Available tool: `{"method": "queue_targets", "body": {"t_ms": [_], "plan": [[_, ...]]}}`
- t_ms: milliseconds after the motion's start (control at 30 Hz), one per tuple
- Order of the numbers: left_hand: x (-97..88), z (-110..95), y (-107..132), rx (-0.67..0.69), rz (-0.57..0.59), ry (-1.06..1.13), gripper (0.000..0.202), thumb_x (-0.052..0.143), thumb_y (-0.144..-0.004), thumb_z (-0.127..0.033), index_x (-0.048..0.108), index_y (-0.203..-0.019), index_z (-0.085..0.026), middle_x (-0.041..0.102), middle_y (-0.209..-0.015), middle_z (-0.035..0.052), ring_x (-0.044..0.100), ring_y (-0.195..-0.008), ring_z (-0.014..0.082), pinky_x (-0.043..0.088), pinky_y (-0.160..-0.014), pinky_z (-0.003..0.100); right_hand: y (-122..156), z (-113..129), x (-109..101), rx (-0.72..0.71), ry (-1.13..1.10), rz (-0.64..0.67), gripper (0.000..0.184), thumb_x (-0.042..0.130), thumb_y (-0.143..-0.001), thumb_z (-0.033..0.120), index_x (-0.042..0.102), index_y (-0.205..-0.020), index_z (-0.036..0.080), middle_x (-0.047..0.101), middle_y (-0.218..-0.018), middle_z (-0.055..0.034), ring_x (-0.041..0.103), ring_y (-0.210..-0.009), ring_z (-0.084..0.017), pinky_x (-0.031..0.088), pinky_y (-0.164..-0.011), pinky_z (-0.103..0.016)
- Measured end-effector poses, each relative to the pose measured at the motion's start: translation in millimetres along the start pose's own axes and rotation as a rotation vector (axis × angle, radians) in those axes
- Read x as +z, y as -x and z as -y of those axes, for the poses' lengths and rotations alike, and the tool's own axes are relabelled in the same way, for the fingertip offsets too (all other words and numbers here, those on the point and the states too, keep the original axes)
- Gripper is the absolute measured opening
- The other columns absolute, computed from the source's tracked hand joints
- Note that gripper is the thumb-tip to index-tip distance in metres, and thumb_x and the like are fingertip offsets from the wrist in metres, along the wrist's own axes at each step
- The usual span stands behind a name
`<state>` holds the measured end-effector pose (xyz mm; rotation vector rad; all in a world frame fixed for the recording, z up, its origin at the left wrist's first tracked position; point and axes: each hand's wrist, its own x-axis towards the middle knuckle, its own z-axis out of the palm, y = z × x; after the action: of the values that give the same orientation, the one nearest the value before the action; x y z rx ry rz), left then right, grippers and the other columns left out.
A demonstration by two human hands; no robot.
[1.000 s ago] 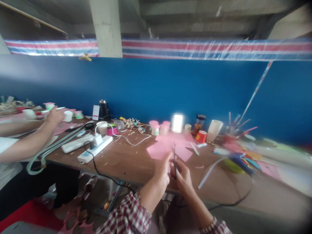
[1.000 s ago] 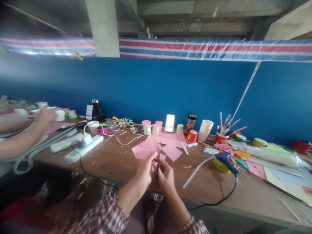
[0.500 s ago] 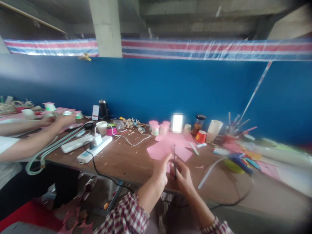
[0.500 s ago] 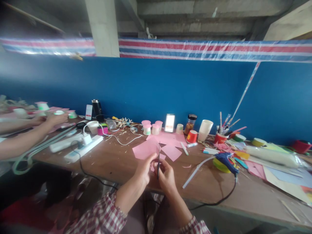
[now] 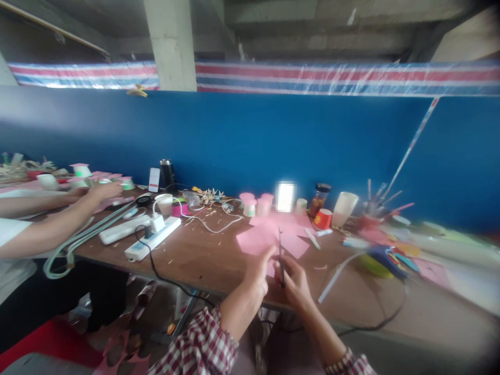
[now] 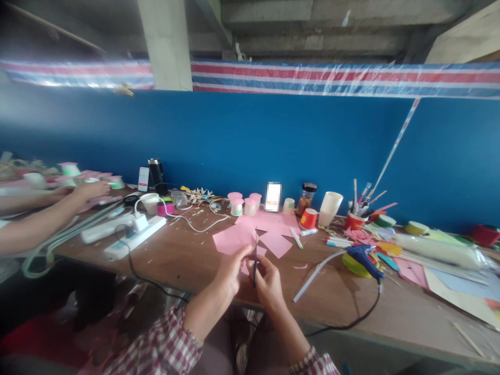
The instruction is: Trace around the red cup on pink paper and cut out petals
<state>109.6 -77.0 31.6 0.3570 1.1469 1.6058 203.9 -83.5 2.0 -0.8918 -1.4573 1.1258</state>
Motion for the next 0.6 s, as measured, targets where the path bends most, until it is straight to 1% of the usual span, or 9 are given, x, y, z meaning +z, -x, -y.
{"method": "queue_targets", "body": {"t_ms": [167,300,467,600], "plan": [[-0.7,-3.6,1.5,-0.008,0.010,-0.007,0.020,0.075,-0.059,-0.020,0.067,-0.074,-0.008,0.065,-0.071,0.0065,0.058,-0.061,0.0121,0.046,-0.057,0.023,0.4,1.7,-0.9,0.000,0.025,-0.002,0.036,0.059,-0.079,0.046,0.064,-0.093,0.013,0.045,-0.049,0.0051,0.039,-0.044,-0.008,0.031,-0.041,-0.019],[-1.1,-4.4,1.4,0.003,0.025,-0.007,0.019,0.075,-0.058,-0.020,0.067,-0.071,-0.008,0.066,-0.070,0.0071,0.060,-0.064,0.0137,0.047,-0.061,0.025,0.4,1.5,-1.0,0.003,0.019,0.003,0.038,0.058,-0.079,0.046,0.064,-0.095,0.012,0.044,-0.049,0.0053,0.039,-0.043,-0.008,0.031,-0.041,-0.019],[-0.7,-5.9,1.6,-0.005,0.016,-0.013,0.018,0.075,-0.057,-0.019,0.067,-0.069,-0.009,0.066,-0.070,0.0073,0.061,-0.064,0.0143,0.048,-0.063,0.026,0.9,0.9,-0.8,0.016,0.024,-0.007,0.039,0.059,-0.078,0.047,0.063,-0.095,0.011,0.044,-0.048,0.0052,0.040,-0.042,-0.008,0.032,-0.040,-0.020],[-2.9,-5.8,0.2,0.010,0.053,-0.026,0.019,0.075,-0.057,-0.019,0.067,-0.070,-0.008,0.065,-0.069,0.0072,0.060,-0.065,0.0148,0.047,-0.064,0.027,2.0,1.2,-1.9,0.011,0.031,-0.001,0.038,0.059,-0.078,0.047,0.063,-0.092,0.012,0.045,-0.048,0.0049,0.040,-0.042,-0.008,0.032,-0.040,-0.020]]}}
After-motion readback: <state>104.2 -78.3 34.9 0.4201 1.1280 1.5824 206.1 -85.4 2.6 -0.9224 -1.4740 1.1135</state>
